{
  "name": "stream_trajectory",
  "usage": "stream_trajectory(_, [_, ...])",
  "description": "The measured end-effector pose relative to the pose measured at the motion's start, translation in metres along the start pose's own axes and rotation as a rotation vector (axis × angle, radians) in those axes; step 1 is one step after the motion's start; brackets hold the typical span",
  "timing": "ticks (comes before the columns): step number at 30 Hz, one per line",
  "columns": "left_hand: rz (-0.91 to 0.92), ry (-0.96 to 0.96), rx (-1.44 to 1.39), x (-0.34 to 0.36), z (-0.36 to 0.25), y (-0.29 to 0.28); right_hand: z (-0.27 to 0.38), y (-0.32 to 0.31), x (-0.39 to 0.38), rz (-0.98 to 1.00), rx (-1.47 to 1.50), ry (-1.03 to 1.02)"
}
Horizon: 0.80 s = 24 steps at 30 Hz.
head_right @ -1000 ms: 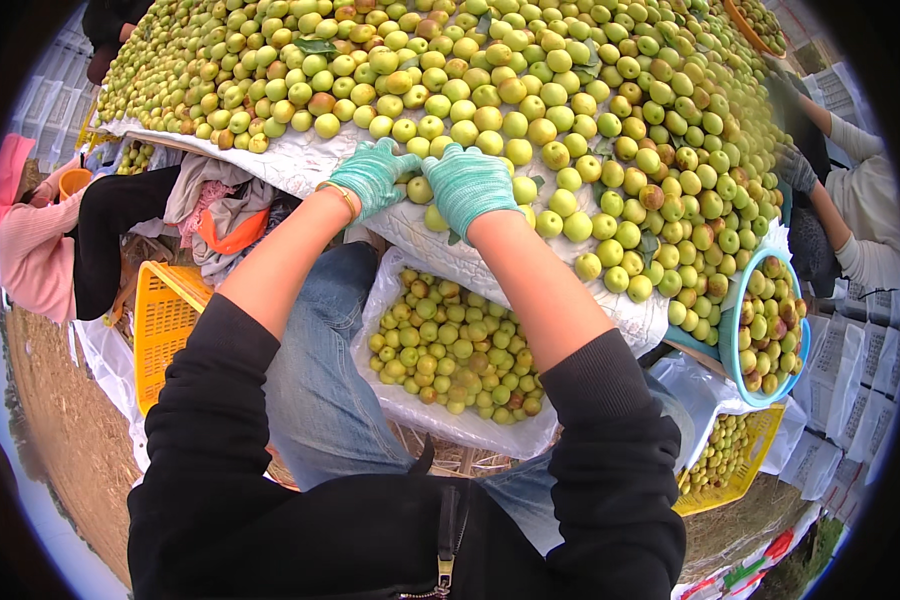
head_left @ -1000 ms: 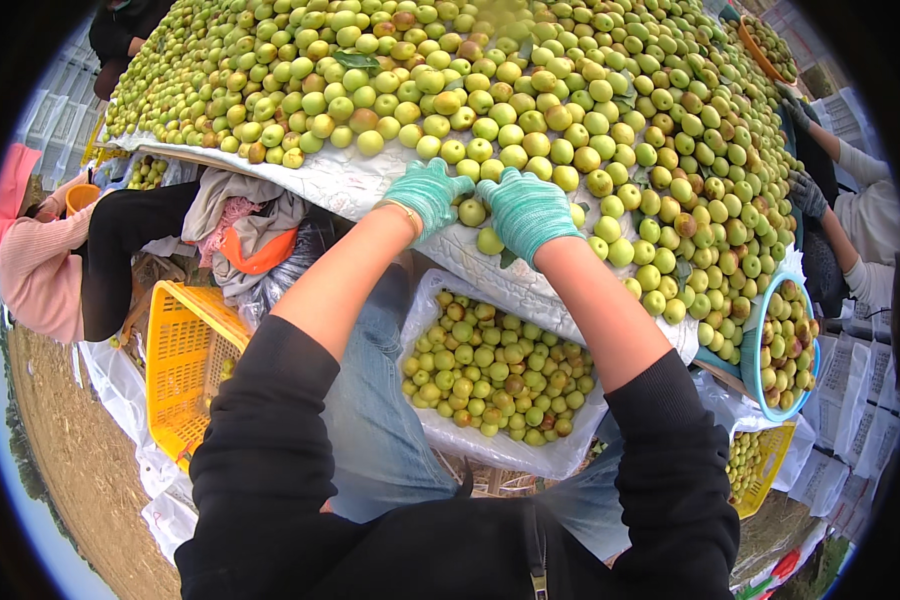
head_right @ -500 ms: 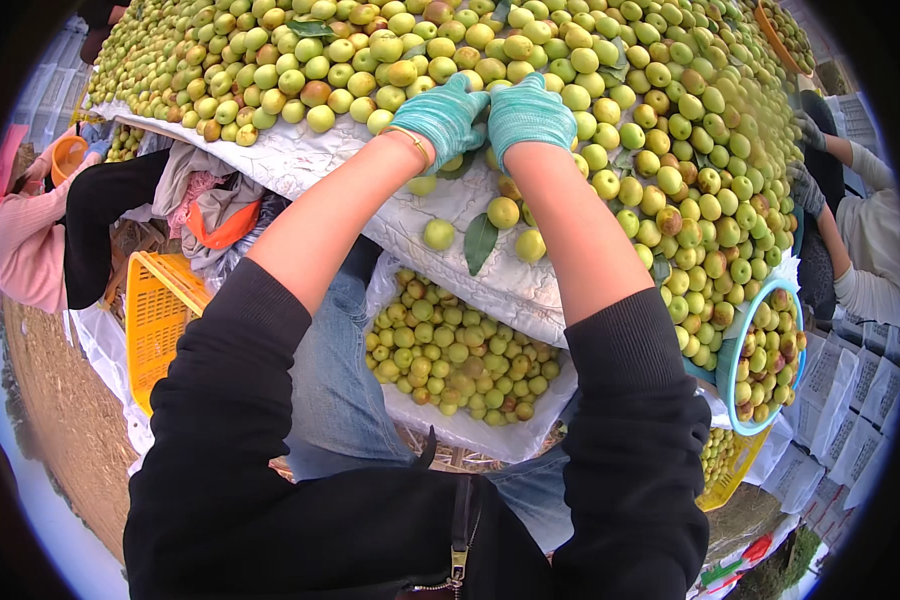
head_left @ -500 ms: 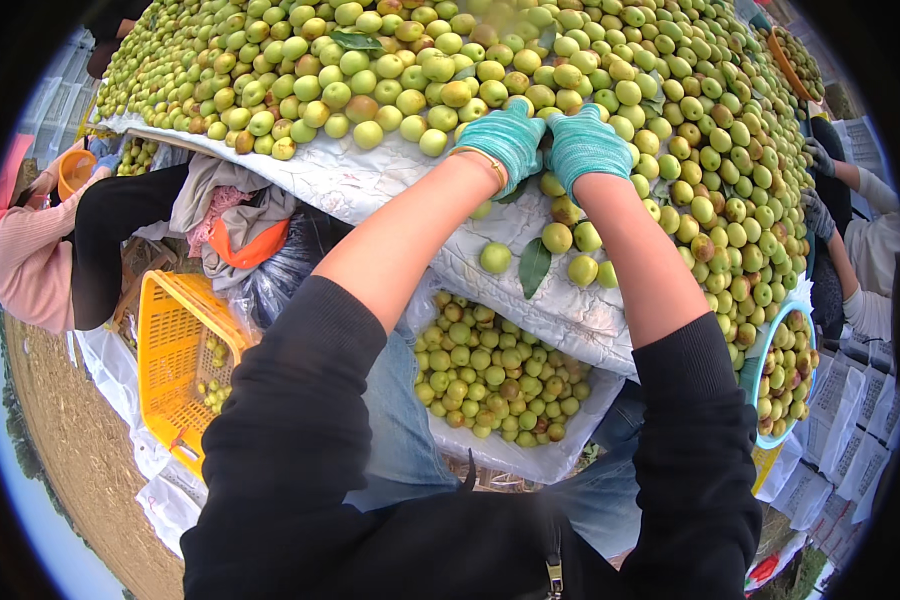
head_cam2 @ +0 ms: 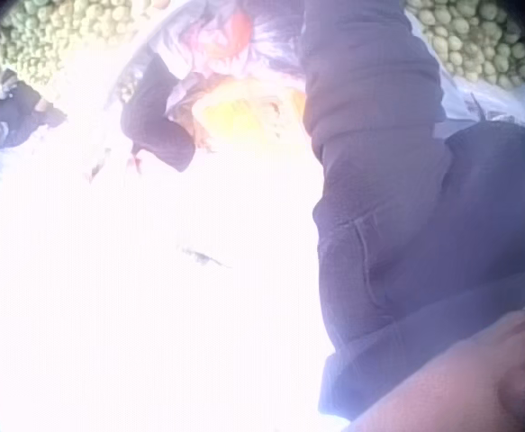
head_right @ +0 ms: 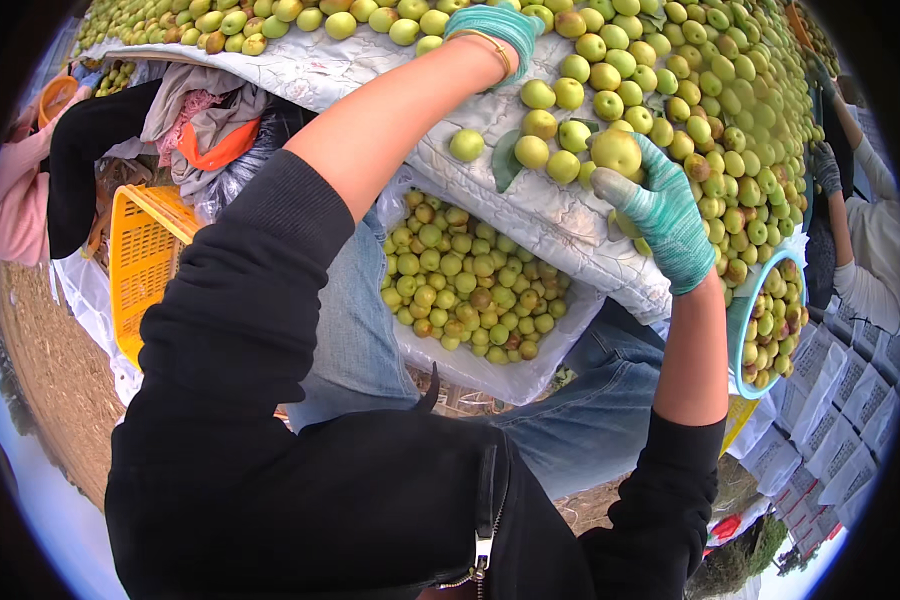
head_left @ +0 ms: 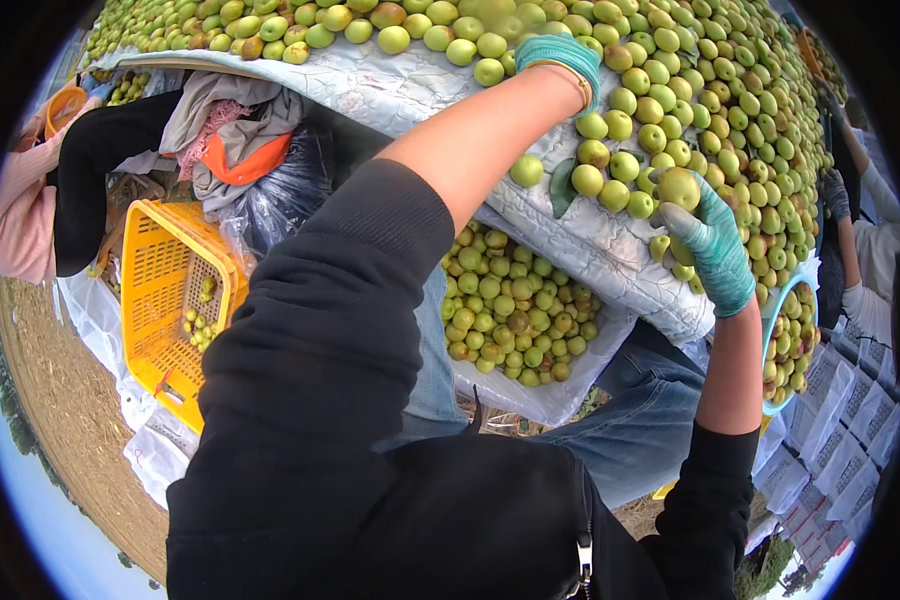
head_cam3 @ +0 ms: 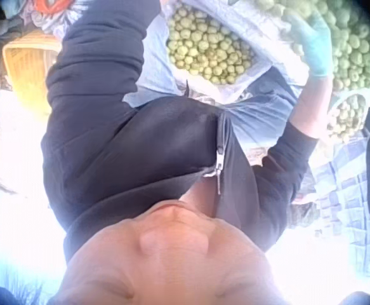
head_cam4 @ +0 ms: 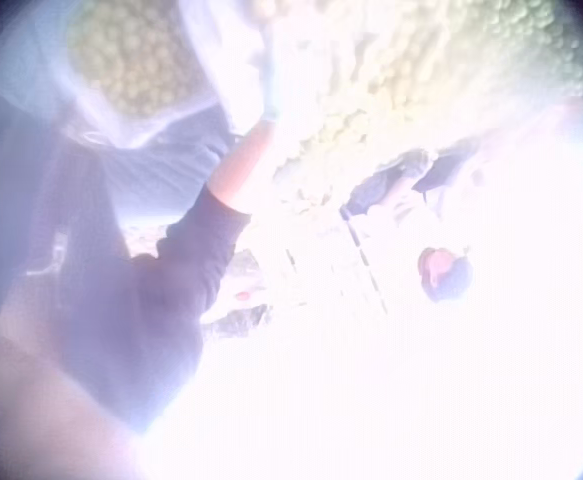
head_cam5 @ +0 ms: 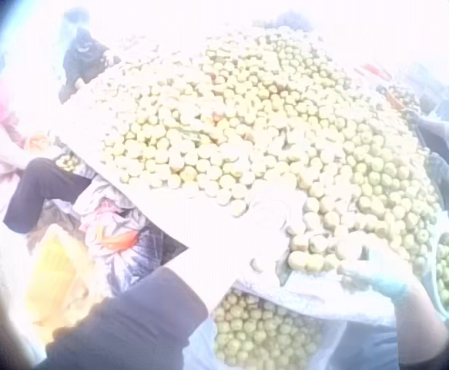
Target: The person sits on the ground and sorts green plums from a large pile on a white sheet into a white plastic crate. They pick up plums with gloved hands, inspect them, and place them into the crate, occasionally moving leaves aside.
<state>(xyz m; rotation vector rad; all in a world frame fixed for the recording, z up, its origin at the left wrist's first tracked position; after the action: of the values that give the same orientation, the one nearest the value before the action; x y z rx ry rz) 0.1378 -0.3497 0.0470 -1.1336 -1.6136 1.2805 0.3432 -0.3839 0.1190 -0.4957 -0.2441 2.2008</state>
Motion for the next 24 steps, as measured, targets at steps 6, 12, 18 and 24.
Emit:
stream_trajectory(6, [-0.015,0.009,-0.027,-0.015,0.014,-0.011,-0.079,0.032,-0.118,0.374,-0.158,0.430])
stream_trajectory(12, [-0.001,-0.030,-0.279,-0.043,0.021,-0.049,-0.105,0.015,-0.115,0.255,-0.591,0.209])
stream_trajectory(18, [0.513,-0.022,-0.770,-0.180,-0.006,-0.050,-0.044,-0.026,-0.040,-0.467,-0.809,-0.633])
stream_trajectory(24, [0.160,0.225,-0.420,-0.177,-0.041,-0.023,-0.047,-0.010,0.002,-0.396,-0.993,-0.534])
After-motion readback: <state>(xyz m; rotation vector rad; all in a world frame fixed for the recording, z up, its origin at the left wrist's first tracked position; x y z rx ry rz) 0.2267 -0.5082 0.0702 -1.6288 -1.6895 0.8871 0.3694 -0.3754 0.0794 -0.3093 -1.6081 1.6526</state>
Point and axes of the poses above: each hand's wrist, its own x-axis towards the middle knuckle, its own y-axis out of the palm, z = x × y, the point moved 7 cm from there along x, towards the middle knuckle, and after that the axes turned 13 degrees about -z, right-handed, at the moved point
